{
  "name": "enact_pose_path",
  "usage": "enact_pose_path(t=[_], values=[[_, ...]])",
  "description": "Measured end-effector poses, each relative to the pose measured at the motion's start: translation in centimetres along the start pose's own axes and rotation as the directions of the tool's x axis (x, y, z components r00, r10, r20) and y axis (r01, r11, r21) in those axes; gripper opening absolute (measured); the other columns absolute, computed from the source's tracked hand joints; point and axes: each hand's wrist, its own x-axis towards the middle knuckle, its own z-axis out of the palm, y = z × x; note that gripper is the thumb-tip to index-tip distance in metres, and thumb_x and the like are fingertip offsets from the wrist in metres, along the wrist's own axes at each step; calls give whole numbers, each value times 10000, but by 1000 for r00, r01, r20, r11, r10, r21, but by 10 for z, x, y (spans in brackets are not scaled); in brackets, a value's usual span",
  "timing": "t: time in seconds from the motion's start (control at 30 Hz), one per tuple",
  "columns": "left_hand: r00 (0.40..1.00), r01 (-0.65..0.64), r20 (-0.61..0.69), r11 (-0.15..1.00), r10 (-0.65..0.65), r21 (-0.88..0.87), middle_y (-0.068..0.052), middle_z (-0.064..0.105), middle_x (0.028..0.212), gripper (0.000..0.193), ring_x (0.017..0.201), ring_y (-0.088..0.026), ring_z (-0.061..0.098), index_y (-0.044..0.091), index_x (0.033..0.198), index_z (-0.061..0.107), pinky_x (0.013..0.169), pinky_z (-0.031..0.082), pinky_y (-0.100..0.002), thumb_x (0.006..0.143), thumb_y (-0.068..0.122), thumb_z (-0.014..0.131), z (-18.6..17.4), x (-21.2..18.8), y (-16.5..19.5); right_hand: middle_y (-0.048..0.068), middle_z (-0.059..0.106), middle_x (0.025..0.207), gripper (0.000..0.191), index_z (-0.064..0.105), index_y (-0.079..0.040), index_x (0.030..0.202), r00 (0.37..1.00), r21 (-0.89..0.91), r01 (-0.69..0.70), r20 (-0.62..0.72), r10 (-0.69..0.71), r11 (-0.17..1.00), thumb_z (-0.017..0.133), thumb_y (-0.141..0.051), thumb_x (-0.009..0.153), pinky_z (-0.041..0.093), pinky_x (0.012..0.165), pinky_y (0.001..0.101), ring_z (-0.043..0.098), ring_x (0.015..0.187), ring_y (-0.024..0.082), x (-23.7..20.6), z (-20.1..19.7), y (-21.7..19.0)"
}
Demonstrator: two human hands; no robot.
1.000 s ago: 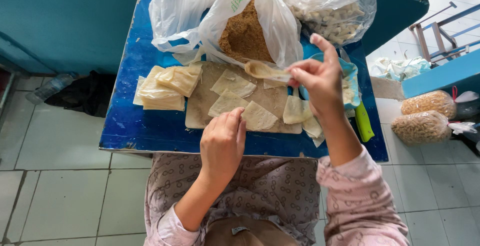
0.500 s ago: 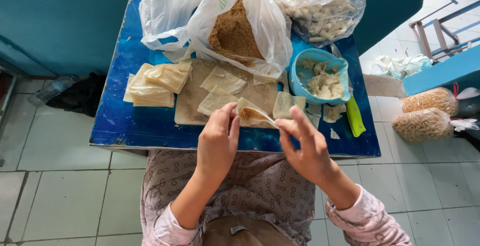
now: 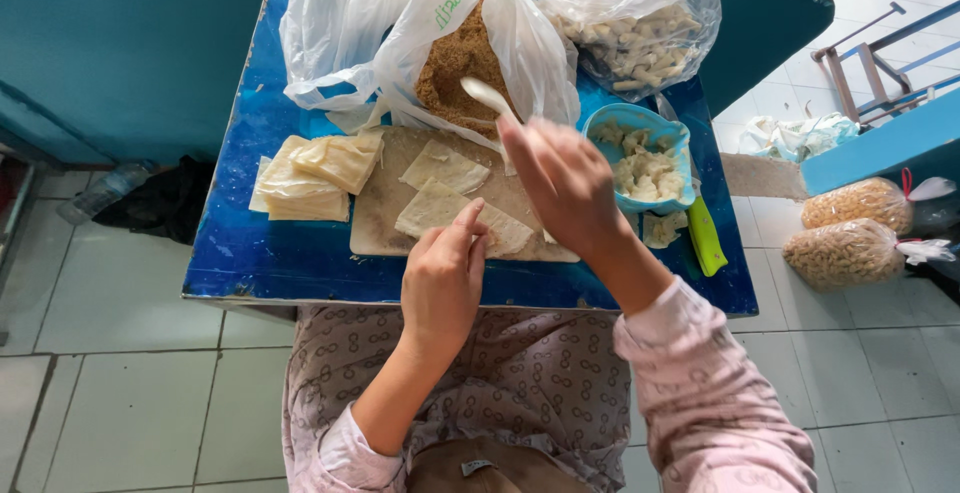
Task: The person sits at a low table and folds filled pastries. They take square dough wrappers, spoon white filling from a blue bowl onto a wrapper, fold the wrapper over the filling into a triangle, press the edges closed, and stack the folded pieces on a cutting board.
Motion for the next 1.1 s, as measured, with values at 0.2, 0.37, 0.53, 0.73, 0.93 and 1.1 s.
enact_pose_path(t=[0.2,0.37,0.53,0.73,0.93,1.1], values=[[1000,-13,5,999,12,53,-148,642,1110,290,989,-349,601,35,1153,646,863,497,-444,880,80,733,-9,7,3,85,663,969,742,340,-11,1591,855,203,-493,292,428,846,667,-5,925,482,928,458,629,967,308,0,-7,-20],[1000,-8,23,994,6,106,-107,628,1071,95,987,-328,605,61,987,692,857,504,-426,914,103,735,-10,3,7,79,648,850,839,319,-49,1567,725,298,-642,535,433,707,713,-1,827,481,819,428,613,849,285,-24,-19,-38],[999,-7,36,994,3,110,-112,626,1069,96,983,-332,604,49,967,694,856,504,-429,906,111,736,-10,5,8,57,622,859,811,293,-76,1600,685,486,-728,526,504,483,648,43,880,530,767,305,620,802,164,-20,-15,-41],[999,7,42,994,-12,109,-120,627,1100,144,1007,-335,607,51,1018,665,870,504,-429,904,102,736,-10,3,7,49,630,1003,809,224,-120,1654,603,624,-769,635,483,140,536,110,944,543,806,255,646,906,94,-17,-11,-41],[999,18,39,996,-21,82,-150,590,1215,402,1075,-361,588,41,1243,568,911,492,-444,879,82,734,-10,3,6,47,613,1033,944,203,-153,1648,634,655,-741,610,476,149,676,120,879,574,843,257,631,905,95,-20,-3,-44],[999,-14,32,996,11,92,-137,566,1251,393,1096,-343,597,52,1284,582,917,498,-437,917,83,720,-11,3,8,45,637,1009,992,229,-162,1648,711,596,-699,526,466,395,750,81,839,521,875,298,577,909,150,-23,-3,-45]])
